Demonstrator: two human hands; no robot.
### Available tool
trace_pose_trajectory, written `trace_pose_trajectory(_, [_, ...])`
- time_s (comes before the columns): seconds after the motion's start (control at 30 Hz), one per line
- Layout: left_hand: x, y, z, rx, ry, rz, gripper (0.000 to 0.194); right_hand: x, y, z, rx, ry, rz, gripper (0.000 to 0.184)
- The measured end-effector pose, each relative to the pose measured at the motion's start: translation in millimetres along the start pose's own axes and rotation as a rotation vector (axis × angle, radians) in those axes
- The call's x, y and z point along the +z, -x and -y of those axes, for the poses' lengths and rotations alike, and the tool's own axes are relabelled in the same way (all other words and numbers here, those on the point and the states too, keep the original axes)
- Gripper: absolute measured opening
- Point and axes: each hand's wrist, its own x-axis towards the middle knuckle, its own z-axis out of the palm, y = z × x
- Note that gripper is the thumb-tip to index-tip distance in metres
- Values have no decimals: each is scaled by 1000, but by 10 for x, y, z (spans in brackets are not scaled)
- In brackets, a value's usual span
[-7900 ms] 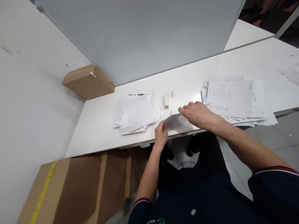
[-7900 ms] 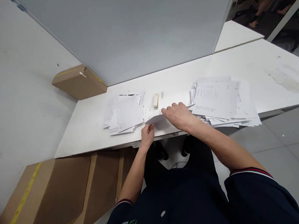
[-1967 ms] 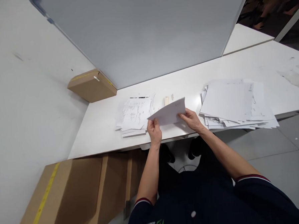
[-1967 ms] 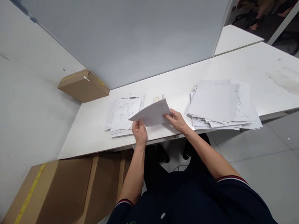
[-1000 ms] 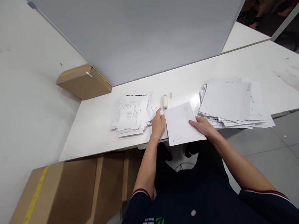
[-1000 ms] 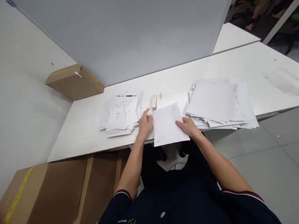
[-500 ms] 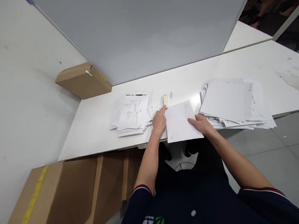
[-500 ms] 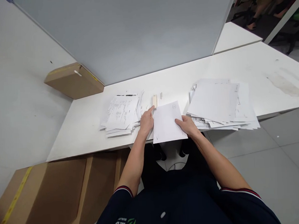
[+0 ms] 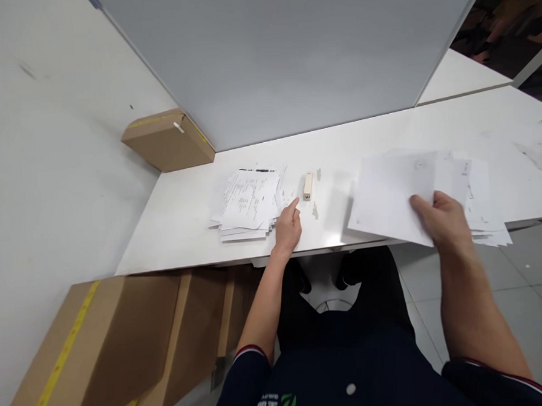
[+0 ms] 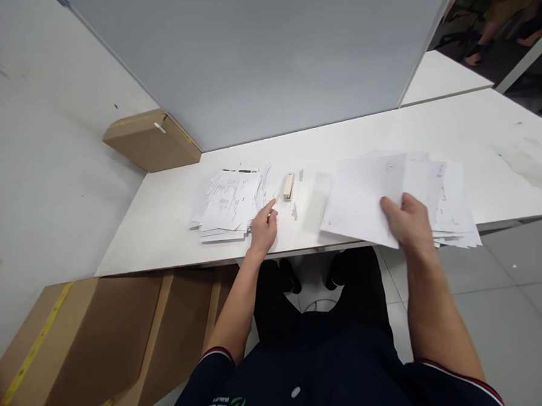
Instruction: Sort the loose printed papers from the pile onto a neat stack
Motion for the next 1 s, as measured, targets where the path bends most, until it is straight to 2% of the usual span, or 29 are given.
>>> trace_pose_trajectory(0.07, [-209,52,31,-25,-59,-114,33,-200,-155,-20,18,145,-58,40])
trace_pose_trajectory(0.13, [-441,85,101,-97,-191,-198,32,-343,-264,-67,-38,328,-183,55])
trace_pose_trajectory(0.2, [-645,113,198,-171,-328,-158,46,-396,-293,-124,-133,439,-339,63])
trace_pose_trajectory(0.27, [-783,145,294,-243,-393,-14,62,-349,-233,-173,-201,405,-377,61])
trace_pose_trajectory(0.37, [-862,195,397,-327,-396,158,68,-111,-34,-199,-286,297,-228,53])
trace_pose_trajectory(0.47, [-871,227,455,-334,-379,196,66,236,181,-174,-392,277,-38,50])
trace_pose_trajectory(0.63, [-896,244,540,-268,-378,148,40,798,433,-151,-521,215,250,44])
trace_pose_trajectory(0.73, [-899,246,572,-160,-403,89,24,1052,565,-146,-603,197,386,43])
trace_pose_trajectory(0.8, [-890,248,559,-115,-395,22,23,1183,652,-120,-626,152,463,41])
trace_pose_trajectory(0.9, [-852,277,443,-87,-360,-145,21,1344,759,-25,-498,-27,640,39])
trace_pose_trajectory(0.97, [-797,332,283,-11,-334,-210,17,1440,796,73,-288,-221,807,40])
trace_pose_trajectory(1.0, [-760,372,181,51,-322,-197,16,1486,802,126,-166,-325,884,42])
